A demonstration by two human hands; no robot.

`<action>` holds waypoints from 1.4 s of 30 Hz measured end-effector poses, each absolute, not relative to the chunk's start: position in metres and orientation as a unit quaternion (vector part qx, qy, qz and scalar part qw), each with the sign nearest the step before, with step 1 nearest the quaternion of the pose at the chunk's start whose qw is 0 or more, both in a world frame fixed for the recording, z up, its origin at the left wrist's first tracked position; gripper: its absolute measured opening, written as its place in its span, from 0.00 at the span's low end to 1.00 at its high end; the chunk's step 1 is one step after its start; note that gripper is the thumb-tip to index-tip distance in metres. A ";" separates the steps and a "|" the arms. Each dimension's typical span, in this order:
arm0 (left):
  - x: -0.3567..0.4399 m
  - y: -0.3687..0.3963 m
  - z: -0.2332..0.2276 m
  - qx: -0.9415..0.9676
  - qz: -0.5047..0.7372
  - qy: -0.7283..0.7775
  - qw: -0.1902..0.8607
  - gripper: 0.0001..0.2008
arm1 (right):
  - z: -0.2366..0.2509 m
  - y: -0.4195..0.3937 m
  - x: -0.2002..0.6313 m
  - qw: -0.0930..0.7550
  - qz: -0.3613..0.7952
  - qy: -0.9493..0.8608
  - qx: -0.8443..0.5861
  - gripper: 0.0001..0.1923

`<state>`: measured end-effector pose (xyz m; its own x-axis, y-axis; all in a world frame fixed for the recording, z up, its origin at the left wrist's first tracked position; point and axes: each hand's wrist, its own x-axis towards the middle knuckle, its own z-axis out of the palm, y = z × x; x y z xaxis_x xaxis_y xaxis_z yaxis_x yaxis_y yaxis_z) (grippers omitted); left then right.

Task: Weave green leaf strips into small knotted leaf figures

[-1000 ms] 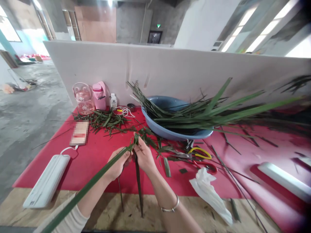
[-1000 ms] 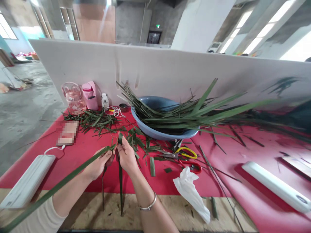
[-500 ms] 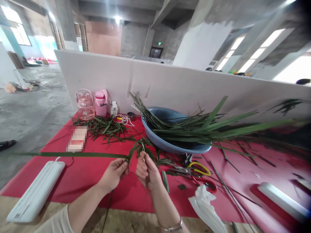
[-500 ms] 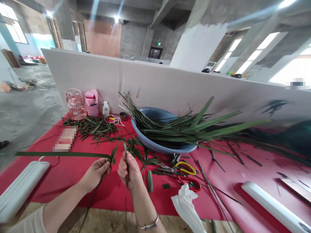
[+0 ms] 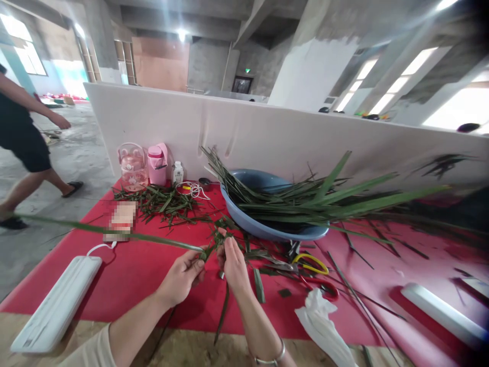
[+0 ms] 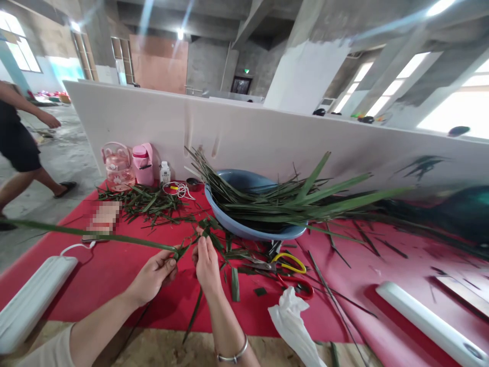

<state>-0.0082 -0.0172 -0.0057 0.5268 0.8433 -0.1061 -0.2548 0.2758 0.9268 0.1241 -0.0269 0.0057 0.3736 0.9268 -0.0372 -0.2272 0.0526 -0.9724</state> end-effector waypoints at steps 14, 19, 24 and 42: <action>-0.007 -0.014 -0.011 0.465 0.371 0.293 0.748 0.17 | 0.008 -0.029 0.103 0.628 0.571 -0.268 -0.456 0.19; -0.006 -0.017 -0.007 0.470 0.384 0.288 0.741 0.14 | 0.008 -0.029 0.099 0.664 0.544 -0.246 -0.449 0.19; -0.002 -0.025 -0.008 0.469 0.368 0.278 0.753 0.13 | 0.005 -0.031 0.103 0.566 0.641 -0.229 -0.465 0.21; -0.001 -0.016 -0.011 0.383 0.423 0.299 0.765 0.20 | 0.000 -0.036 0.095 0.555 0.241 -0.540 -0.585 0.11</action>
<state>-0.0010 -0.0160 -0.0111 0.4635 0.8762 -0.1323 -0.4186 0.3481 0.8388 0.0951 -0.0356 -0.0004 0.3015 0.8990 0.3176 0.3636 0.1995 -0.9100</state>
